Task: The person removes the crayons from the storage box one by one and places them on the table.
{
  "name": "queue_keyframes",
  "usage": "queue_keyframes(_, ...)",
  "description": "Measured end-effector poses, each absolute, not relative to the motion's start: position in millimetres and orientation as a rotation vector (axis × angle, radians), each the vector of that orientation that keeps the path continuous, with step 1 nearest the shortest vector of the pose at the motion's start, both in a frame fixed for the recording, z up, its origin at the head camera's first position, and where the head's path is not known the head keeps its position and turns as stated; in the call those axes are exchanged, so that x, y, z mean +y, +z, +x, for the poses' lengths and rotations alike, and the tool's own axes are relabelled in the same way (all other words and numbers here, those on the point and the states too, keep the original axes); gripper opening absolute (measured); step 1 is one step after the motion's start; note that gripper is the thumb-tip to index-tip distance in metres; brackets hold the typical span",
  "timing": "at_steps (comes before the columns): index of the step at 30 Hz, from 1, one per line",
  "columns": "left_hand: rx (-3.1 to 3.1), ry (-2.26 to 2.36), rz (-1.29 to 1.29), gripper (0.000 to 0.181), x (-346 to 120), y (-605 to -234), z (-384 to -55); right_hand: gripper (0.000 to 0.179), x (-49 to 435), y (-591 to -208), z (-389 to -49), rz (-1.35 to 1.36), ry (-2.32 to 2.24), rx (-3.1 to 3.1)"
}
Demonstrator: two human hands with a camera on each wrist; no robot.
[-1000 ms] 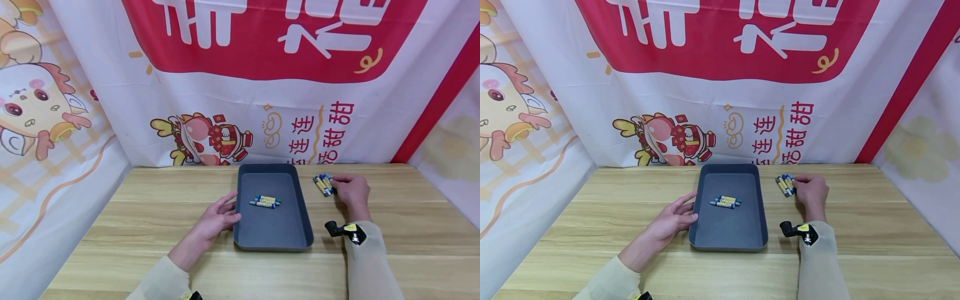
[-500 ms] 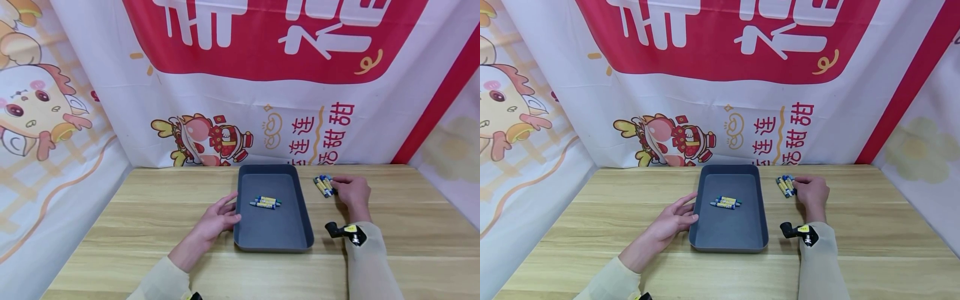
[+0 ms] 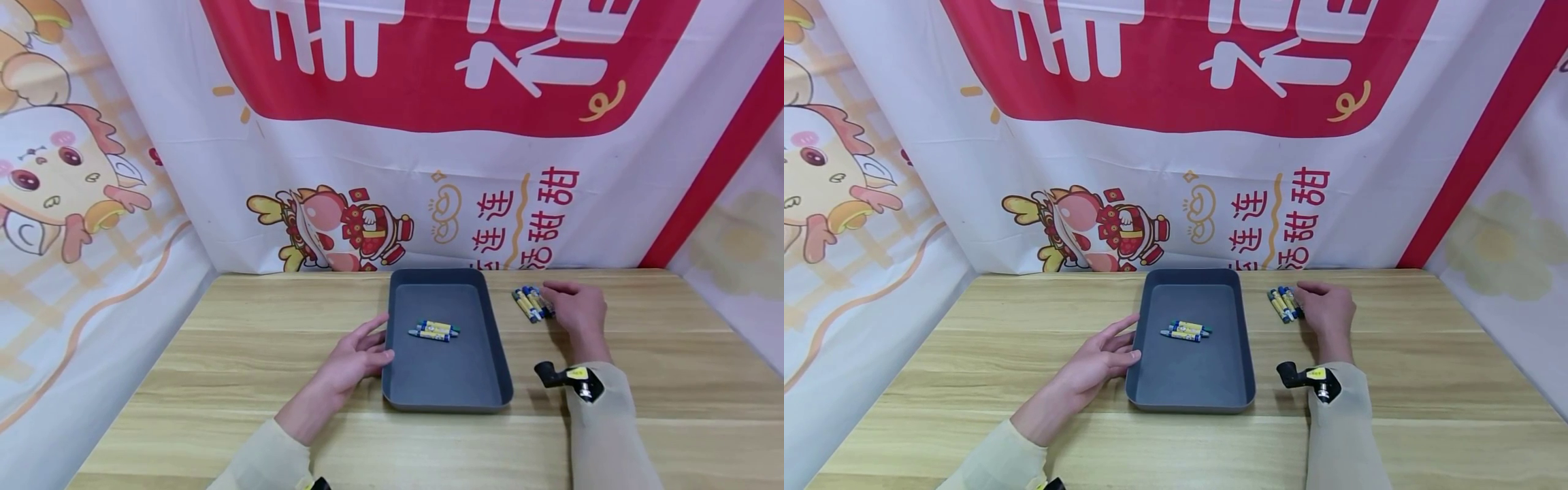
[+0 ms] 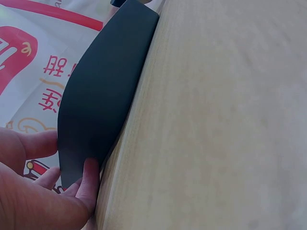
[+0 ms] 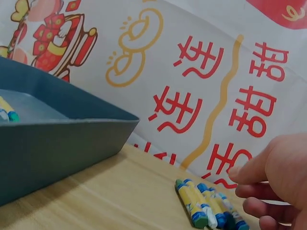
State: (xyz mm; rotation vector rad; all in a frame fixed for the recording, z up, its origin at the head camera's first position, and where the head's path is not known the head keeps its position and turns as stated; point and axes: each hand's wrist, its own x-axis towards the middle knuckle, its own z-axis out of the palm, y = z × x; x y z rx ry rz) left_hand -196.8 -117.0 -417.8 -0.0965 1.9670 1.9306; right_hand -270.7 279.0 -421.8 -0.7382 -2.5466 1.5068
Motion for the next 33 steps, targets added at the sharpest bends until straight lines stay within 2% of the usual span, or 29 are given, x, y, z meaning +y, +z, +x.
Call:
queue_keyframes(17, 1.969, 1.933, -0.072, 0.069, -118.2, -418.2, -195.7, 0.059, 262.8, -390.4, -267.1, -0.533, 1.704, -2.524)
queue_keyframes(33, 1.969, 1.933, -0.078, 0.07, -117.6, -419.1, -196.2, 0.05, 232.9, -371.3, -265.6, -0.391, 1.681, -2.522)
